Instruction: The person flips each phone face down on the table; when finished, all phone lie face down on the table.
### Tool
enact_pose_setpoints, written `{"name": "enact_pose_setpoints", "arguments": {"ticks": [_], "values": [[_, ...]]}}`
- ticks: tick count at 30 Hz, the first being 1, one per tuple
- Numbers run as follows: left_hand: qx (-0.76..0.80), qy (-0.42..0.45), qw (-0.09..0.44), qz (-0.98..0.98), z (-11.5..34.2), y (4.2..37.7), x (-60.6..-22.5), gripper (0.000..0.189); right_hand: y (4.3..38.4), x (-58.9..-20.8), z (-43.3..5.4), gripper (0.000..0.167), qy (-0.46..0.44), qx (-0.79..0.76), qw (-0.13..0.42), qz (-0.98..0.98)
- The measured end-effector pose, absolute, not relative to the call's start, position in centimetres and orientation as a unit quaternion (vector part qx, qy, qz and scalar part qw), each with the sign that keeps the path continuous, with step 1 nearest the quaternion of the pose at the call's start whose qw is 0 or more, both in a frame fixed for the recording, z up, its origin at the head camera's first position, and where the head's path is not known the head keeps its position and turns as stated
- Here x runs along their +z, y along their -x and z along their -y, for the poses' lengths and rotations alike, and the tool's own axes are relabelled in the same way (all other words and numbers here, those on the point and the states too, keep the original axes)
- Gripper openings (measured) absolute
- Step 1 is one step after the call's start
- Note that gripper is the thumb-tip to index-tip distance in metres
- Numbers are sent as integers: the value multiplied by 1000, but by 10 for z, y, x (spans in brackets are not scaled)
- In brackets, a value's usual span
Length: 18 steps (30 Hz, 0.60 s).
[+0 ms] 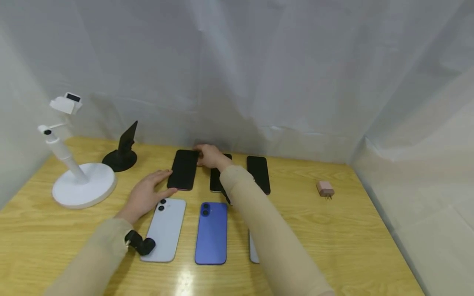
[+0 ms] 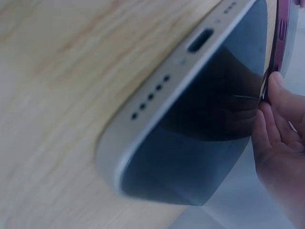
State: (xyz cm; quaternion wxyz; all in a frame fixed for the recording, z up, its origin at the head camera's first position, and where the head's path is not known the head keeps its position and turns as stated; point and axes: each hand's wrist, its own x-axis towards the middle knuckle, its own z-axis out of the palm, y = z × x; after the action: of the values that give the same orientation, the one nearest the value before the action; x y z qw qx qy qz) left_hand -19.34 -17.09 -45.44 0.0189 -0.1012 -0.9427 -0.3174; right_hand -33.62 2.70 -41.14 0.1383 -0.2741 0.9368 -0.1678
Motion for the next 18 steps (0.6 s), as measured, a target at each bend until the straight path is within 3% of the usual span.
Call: {"name": "enact_pose_setpoints", "arguments": {"ticks": [11, 18], "values": [[-326, 108, 5, 939, 174, 194, -451, 70, 342, -407, -38, 56, 277, -244, 145, -918], [-333, 99, -16, 938, 180, 193, -451, 70, 344, -405, -45, 53, 301, -307, 117, -895]]}}
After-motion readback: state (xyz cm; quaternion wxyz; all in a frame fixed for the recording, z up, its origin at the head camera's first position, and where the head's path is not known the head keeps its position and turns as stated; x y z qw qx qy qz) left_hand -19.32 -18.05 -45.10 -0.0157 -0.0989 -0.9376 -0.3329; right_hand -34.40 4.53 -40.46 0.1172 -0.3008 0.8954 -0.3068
